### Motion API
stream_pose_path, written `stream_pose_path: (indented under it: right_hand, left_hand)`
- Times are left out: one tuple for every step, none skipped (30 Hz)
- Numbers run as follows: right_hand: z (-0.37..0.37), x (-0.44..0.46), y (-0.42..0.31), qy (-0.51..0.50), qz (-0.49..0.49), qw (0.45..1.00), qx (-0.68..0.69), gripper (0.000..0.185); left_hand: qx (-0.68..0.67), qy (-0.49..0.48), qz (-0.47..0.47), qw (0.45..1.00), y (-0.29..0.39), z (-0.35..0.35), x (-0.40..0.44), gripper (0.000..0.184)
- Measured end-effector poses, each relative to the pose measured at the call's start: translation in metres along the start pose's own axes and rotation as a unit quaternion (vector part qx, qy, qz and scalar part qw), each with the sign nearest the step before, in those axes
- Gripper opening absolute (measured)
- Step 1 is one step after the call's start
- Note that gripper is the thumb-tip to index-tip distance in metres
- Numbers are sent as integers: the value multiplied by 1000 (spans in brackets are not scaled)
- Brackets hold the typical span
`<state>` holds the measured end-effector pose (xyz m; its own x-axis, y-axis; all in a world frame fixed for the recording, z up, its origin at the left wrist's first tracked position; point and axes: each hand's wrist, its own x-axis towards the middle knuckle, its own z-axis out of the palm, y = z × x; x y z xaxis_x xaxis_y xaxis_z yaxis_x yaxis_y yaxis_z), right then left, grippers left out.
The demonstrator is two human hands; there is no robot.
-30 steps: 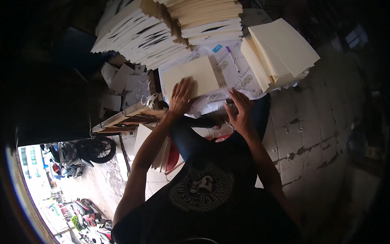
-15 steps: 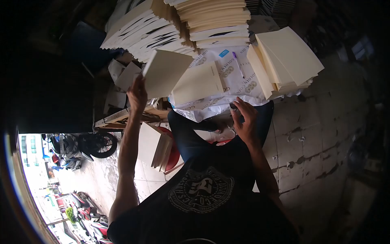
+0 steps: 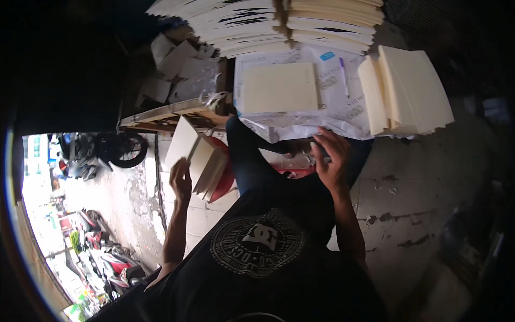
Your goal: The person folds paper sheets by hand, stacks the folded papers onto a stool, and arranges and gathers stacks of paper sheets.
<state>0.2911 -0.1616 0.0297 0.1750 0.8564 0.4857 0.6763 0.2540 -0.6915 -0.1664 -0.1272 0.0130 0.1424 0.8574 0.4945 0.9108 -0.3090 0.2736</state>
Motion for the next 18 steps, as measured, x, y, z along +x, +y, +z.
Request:
stream_pose_path:
  right_hand:
    - [-7,8,-7,15,-21,1000,10,21]
    - [-19,19,-12,31,-39,999,10,22]
    - [-41,34,-15,54,-73,995,-41,22]
    - [-67,47,-11,114,-88,986,-84,22]
    - [-99,60,-2,183,-93,970,-130,25]
    - [-128,74,17,273,-80,948,-144,28]
    - [-156,85,31,335,-23,927,-167,30]
    - [-182,92,53,375,43,899,-221,41]
    - [-209,93,98,387,93,856,-332,52]
    - [-231,88,141,364,168,843,-358,61]
    - [-241,84,156,303,315,837,-328,63]
    - [-251,78,177,297,318,843,-315,58]
    - [-257,70,198,287,321,851,-301,52]
    - [-264,68,211,273,325,859,-285,47]
    - [-267,71,210,300,280,874,-262,41]
    - [-266,70,209,324,237,886,-233,35]
    - [-262,69,204,349,196,894,-202,30]
    - [-259,72,193,374,169,896,-169,27]
  left_hand:
    - [-11,-68,-21,997,-7,22,-33,22]
    - [3,-106,43,993,-13,38,-59,32]
    - [1,-90,-17,996,-1,45,-71,42]
    - [23,-85,-18,996,-1,48,-76,44]
    - [-22,-81,-24,996,-3,50,-72,42]
    - [-46,-85,-44,994,-1,47,-70,37]
    - [-55,-82,-31,995,-3,46,-66,33]
    - [-66,-98,-19,993,-8,43,-62,32]
    - [-68,-92,-30,993,-10,41,-59,32]
    - [-67,-86,-43,993,-10,39,-54,32]
    - [-76,-69,-32,994,-9,37,-44,33]
    - [-83,-51,-23,995,-5,33,-32,33]
    - [-73,-39,-38,996,0,32,-21,34]
    - [-81,-19,-26,996,12,27,-2,34]
    - [-106,-12,-30,994,28,22,18,33]
    - [-126,-6,-34,991,46,18,38,32]
    - [-145,2,-21,989,61,18,58,32]
    - [-162,9,-7,987,77,18,77,31]
